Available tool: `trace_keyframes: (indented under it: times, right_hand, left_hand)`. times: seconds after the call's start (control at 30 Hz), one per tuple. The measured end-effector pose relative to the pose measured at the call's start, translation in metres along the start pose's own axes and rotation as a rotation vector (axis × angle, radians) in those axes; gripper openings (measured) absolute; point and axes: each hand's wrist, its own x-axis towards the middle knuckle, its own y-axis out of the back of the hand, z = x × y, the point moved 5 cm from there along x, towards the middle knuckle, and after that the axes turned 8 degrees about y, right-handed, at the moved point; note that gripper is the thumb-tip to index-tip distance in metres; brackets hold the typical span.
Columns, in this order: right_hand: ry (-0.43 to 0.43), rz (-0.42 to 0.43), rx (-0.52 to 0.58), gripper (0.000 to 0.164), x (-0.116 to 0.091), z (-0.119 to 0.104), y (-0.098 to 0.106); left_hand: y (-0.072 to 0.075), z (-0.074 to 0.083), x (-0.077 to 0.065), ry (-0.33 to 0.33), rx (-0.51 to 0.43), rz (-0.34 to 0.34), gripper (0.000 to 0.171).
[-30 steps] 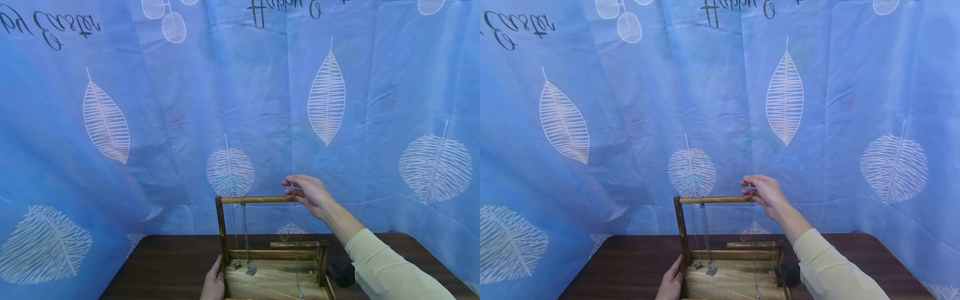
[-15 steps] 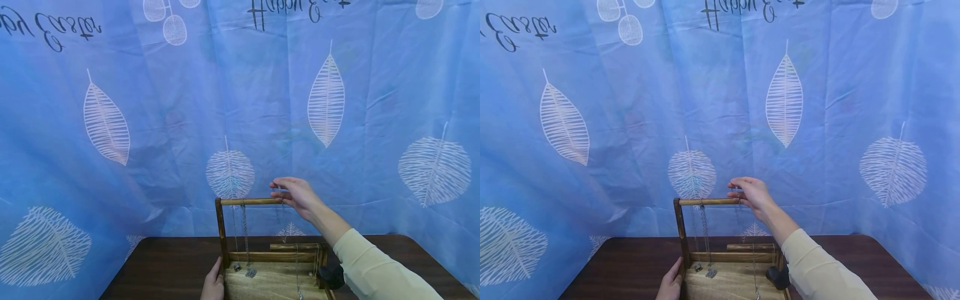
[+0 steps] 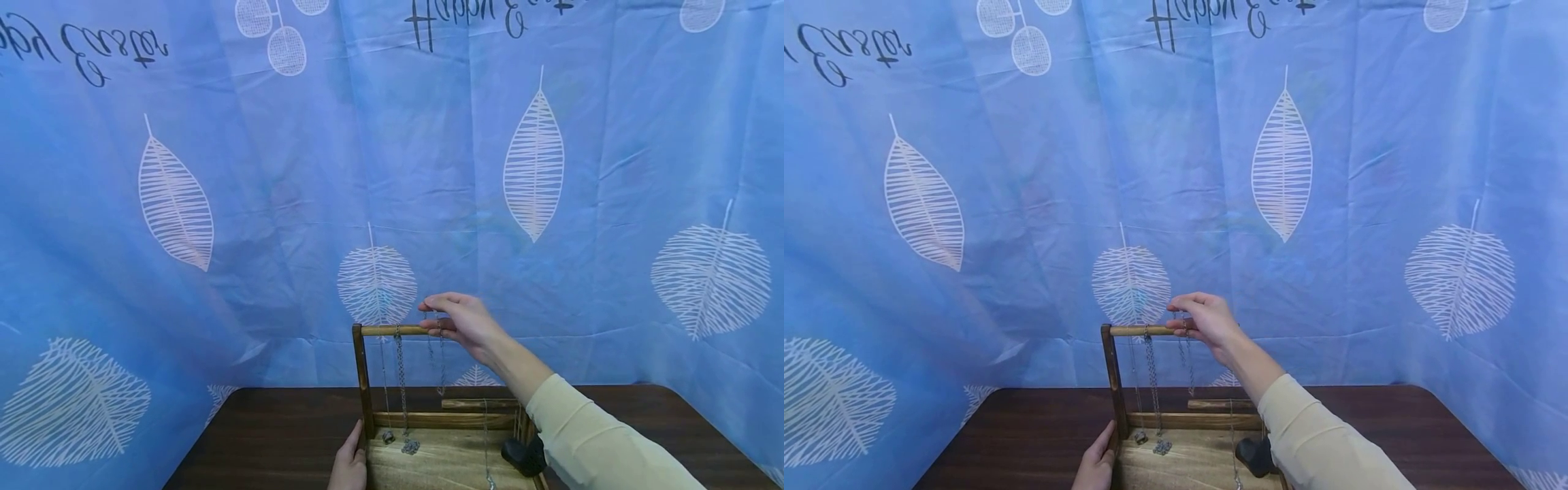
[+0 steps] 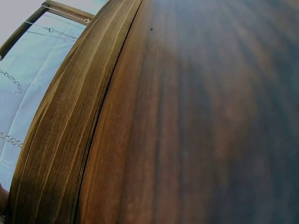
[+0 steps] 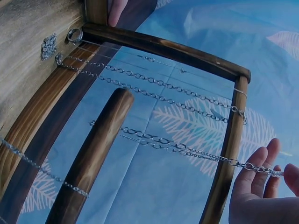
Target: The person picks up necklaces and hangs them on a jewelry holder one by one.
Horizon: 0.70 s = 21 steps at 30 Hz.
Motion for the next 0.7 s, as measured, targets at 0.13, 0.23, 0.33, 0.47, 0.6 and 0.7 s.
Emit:
trace_keyframes:
  times: [0.13, 0.23, 0.33, 0.47, 0.6, 0.7]
  right_hand:
    - [-0.008, 0.009, 0.013, 0.032, -0.001, 0.002, -0.004]
    - [-0.021, 0.016, 0.010, 0.032, -0.003, 0.006, -0.005]
    - [-0.034, 0.018, 0.000, 0.031, -0.007, 0.011, -0.005]
    - [-0.038, 0.024, -0.010, 0.029, -0.013, 0.018, -0.004]
    - [-0.032, 0.028, -0.029, 0.029, -0.019, 0.025, -0.004]
    - [-0.034, 0.032, -0.041, 0.030, -0.023, 0.032, -0.003]
  left_hand:
    - [0.000, 0.000, 0.000, 0.001, 0.001, 0.001, 0.053]
    - [0.001, 0.000, 0.000, -0.005, 0.010, 0.005, 0.053]
    - [0.001, 0.000, 0.000, -0.010, 0.013, 0.004, 0.053]
    - [0.001, -0.001, 0.000, -0.003, 0.013, 0.003, 0.053]
    - [0.001, 0.000, -0.001, 0.002, 0.021, 0.003, 0.053]
    - [0.001, 0.001, -0.001, 0.001, 0.025, -0.007, 0.054]
